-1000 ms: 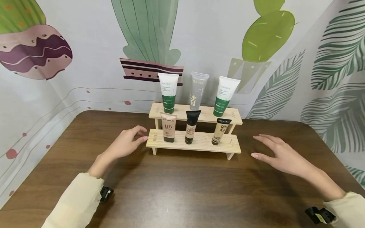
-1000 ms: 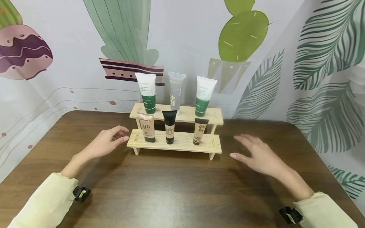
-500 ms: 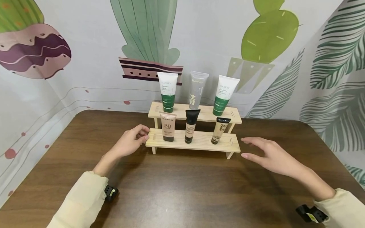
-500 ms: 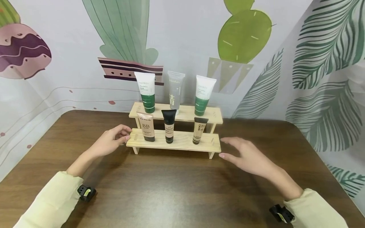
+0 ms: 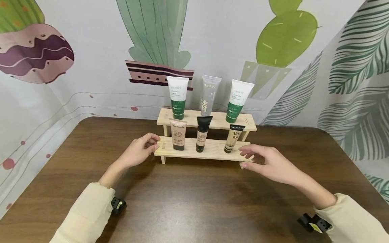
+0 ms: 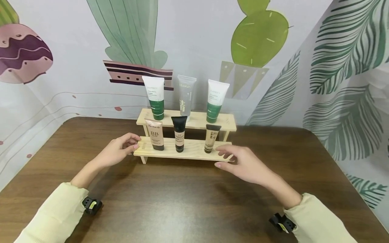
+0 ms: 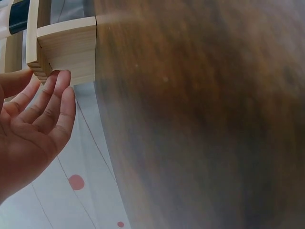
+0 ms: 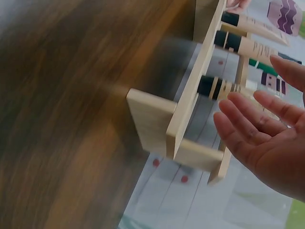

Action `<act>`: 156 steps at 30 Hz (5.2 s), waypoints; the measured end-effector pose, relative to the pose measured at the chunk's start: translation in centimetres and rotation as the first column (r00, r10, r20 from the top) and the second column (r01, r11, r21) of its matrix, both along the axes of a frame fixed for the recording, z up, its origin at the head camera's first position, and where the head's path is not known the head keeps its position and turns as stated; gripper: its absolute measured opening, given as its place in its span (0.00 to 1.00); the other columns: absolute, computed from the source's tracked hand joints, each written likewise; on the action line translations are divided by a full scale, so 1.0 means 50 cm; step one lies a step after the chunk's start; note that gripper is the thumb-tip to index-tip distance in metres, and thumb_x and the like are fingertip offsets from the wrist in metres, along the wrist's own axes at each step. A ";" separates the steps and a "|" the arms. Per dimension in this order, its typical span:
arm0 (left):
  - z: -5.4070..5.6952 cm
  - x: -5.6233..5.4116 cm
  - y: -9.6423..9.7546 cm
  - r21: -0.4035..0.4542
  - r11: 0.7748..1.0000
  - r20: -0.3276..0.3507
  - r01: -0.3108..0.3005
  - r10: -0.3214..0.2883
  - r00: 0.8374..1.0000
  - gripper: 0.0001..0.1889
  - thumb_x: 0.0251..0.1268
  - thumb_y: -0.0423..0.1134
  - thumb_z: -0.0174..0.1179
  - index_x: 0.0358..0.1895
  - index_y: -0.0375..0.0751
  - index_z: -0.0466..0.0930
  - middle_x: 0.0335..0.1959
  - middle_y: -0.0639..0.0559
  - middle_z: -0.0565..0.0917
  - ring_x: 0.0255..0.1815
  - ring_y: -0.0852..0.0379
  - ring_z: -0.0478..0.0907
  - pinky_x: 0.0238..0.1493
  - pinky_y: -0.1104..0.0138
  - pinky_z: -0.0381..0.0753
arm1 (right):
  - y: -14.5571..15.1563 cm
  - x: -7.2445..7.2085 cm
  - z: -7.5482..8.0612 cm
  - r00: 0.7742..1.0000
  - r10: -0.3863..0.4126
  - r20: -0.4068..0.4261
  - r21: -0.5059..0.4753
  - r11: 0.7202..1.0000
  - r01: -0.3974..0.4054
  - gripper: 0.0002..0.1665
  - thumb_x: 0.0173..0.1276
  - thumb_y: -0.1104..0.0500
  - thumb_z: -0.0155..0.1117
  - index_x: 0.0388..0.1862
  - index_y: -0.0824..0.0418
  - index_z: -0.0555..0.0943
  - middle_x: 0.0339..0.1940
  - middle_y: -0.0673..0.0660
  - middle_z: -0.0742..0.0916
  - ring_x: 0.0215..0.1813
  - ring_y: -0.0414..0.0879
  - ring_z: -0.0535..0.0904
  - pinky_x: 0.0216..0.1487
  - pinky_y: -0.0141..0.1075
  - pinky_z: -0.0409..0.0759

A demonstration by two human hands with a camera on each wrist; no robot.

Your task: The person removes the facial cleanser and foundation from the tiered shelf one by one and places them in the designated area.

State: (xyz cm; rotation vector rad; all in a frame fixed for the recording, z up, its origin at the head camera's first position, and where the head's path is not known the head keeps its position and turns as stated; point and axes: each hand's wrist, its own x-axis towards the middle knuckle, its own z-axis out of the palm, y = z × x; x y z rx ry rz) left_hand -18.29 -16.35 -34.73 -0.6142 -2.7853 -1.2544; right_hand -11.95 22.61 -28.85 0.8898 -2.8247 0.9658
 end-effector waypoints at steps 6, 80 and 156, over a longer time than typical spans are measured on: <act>0.001 -0.002 0.000 -0.017 1.000 0.000 0.000 0.000 1.000 0.10 0.63 0.30 0.55 0.46 0.34 0.73 0.35 0.45 0.80 0.35 0.52 0.77 0.37 0.61 0.74 | -0.037 -0.004 -0.001 0.997 0.047 0.068 -0.050 0.998 -0.044 0.20 0.60 0.57 0.65 0.50 0.63 0.77 0.42 0.54 0.83 0.40 0.46 0.79 0.41 0.40 0.78; 0.008 -0.002 0.001 -0.047 0.999 0.010 0.000 0.000 1.000 0.10 0.62 0.29 0.55 0.46 0.31 0.72 0.35 0.43 0.80 0.37 0.49 0.77 0.38 0.60 0.73 | -0.307 -0.042 -0.044 0.978 -0.030 0.207 -0.210 0.975 0.074 0.42 0.58 0.58 0.67 0.66 0.66 0.58 0.60 0.64 0.72 0.53 0.54 0.76 0.53 0.41 0.74; 0.012 -0.005 0.004 -0.062 0.998 -0.007 0.011 -0.012 1.000 0.09 0.62 0.28 0.55 0.45 0.30 0.72 0.34 0.43 0.80 0.36 0.49 0.76 0.39 0.59 0.73 | -0.255 -0.049 -0.051 0.987 0.113 0.115 -0.210 0.974 -0.087 0.11 0.60 0.64 0.63 0.41 0.62 0.74 0.35 0.55 0.84 0.37 0.42 0.79 0.39 0.31 0.78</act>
